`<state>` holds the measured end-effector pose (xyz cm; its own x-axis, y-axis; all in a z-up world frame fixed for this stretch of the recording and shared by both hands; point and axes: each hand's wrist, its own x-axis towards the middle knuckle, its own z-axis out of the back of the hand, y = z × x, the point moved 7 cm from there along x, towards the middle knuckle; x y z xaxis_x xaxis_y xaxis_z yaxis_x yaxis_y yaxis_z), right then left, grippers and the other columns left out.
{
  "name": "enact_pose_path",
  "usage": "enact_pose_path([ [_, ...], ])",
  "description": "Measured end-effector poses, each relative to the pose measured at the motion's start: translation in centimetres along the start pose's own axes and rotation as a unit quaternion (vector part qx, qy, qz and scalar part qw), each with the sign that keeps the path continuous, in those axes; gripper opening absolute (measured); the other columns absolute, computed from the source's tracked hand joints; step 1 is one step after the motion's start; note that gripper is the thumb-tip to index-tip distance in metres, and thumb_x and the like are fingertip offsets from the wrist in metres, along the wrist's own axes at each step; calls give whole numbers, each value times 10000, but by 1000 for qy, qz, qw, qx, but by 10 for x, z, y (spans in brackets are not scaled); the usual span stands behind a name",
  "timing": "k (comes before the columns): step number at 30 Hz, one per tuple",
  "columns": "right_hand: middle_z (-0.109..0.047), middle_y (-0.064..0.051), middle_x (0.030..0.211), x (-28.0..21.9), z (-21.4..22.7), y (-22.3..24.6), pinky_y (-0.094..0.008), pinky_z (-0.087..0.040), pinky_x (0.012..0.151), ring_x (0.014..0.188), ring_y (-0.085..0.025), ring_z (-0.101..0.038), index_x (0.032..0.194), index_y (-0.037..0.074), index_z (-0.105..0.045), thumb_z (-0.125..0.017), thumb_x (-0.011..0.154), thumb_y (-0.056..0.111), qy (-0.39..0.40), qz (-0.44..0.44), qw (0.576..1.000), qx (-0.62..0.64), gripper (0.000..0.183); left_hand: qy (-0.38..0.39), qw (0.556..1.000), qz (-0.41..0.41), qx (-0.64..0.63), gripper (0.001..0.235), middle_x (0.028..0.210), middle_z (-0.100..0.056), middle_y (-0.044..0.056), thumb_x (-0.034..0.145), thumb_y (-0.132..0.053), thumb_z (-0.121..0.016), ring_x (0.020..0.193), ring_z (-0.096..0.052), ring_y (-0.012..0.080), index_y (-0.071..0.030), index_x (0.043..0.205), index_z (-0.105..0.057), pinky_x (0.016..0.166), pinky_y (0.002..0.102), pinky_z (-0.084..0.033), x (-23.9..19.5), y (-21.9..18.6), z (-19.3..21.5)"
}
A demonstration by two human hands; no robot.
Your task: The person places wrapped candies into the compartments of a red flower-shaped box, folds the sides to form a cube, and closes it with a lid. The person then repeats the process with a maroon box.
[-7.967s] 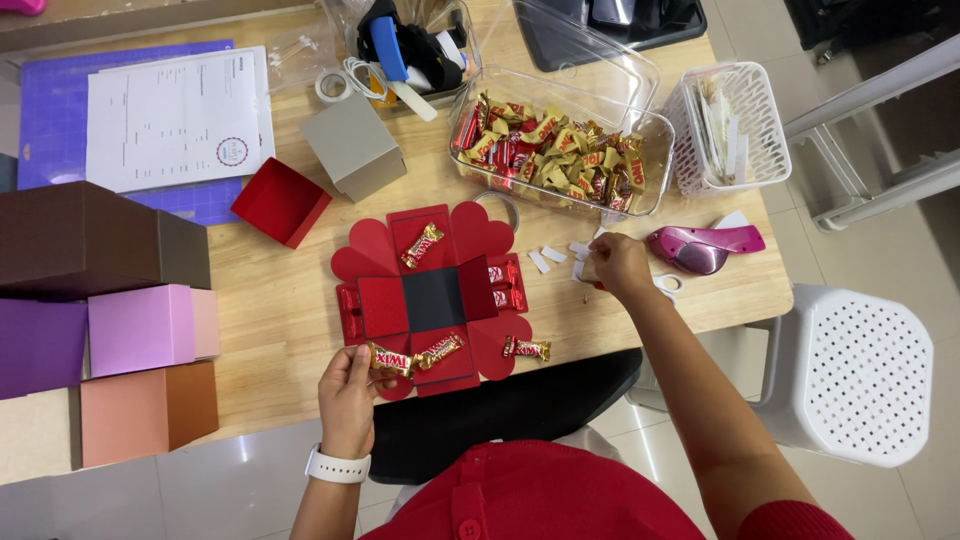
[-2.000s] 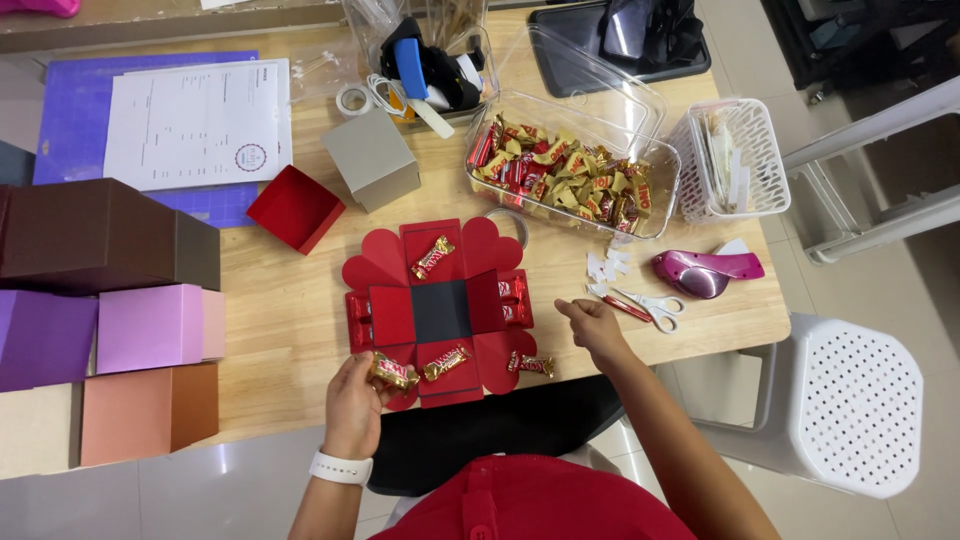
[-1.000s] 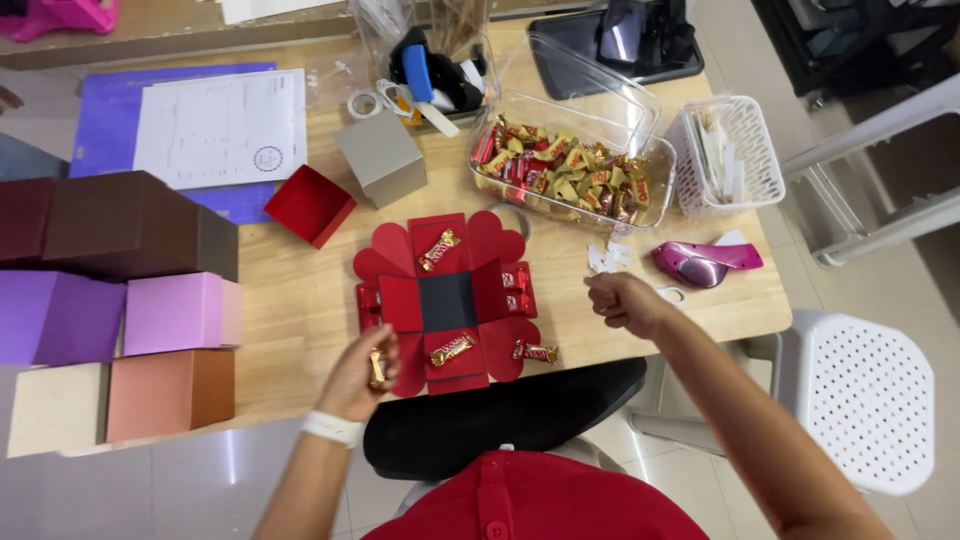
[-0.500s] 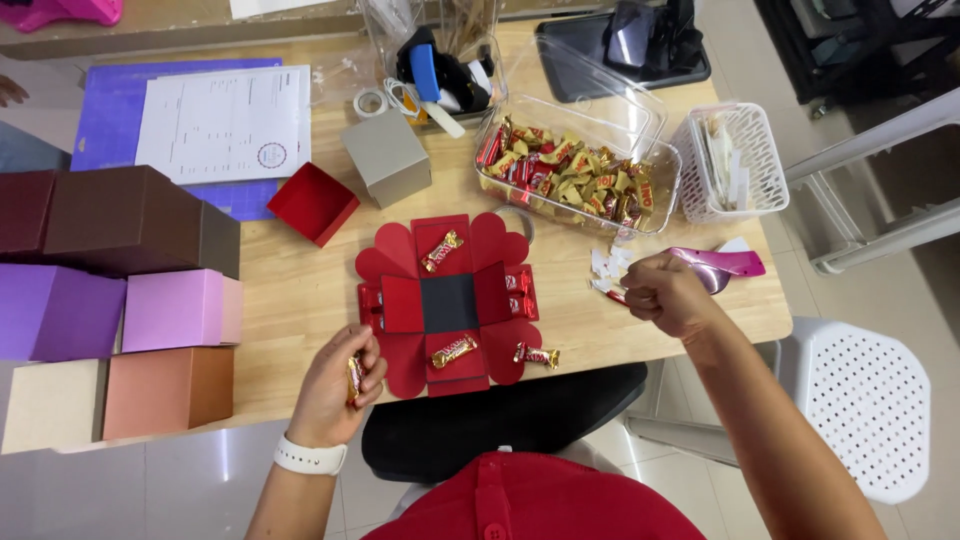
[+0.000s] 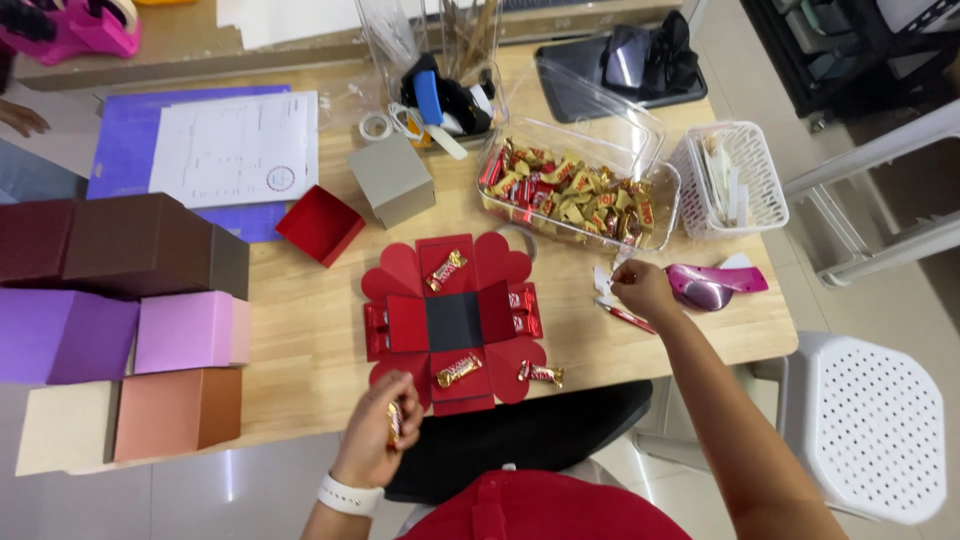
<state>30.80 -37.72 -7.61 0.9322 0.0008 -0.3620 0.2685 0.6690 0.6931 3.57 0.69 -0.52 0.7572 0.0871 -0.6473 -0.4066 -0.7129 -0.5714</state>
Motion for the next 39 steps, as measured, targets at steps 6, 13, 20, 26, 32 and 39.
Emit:
enact_pose_path([
  [6,-729,-37,701,19,-11,-6,-343,-464,651,655,-157,-620,758,107,-807,-850,836,245,-75,50,991,-98,165,-5,997,68,28,261,680,-478,62,1011,-142,-625,425,-401,130,-70,791,-504,309,225,-179,-11,37,-22],
  [13,-702,-205,743,46,-31,-31,-478,-469,705,719,-375,-631,713,4,-680,-608,1003,276,-83,96,969,-212,404,1,993,104,55,281,633,-477,58,990,-167,-660,417,-417,133,-68,773,-512,315,231,-208,-8,52,-30],
  [20,-697,-91,681,45,-37,-34,-405,-480,607,673,-263,-616,671,81,-709,-481,747,-3,-56,90,969,-221,255,16,993,106,59,269,658,-484,58,999,-170,-655,425,-427,130,-78,792,-512,314,220,-211,-6,54,-32],
  [26,-746,-117,823,44,-33,-33,-441,-546,735,813,-316,-675,794,107,-752,-563,850,95,-71,58,967,-236,198,7,993,103,63,287,658,-484,62,997,-164,-655,425,-424,130,-80,773,-497,316,220,-213,-9,50,-31],
  [32,-758,-162,912,36,-35,-22,-440,-557,792,863,-336,-687,908,96,-811,-556,850,126,-40,49,967,-248,263,16,994,98,52,292,657,-483,60,994,-169,-663,420,-424,126,-86,767,-499,312,216,-206,-8,53,-28],
  [39,-696,-182,795,30,-37,-16,-473,-515,693,743,-348,-635,751,52,-750,-535,835,146,-37,73,963,-258,249,17,994,98,50,293,650,-491,57,996,-169,-670,419,-433,123,-85,763,-513,306,211,-224,-12,51,-30],
])
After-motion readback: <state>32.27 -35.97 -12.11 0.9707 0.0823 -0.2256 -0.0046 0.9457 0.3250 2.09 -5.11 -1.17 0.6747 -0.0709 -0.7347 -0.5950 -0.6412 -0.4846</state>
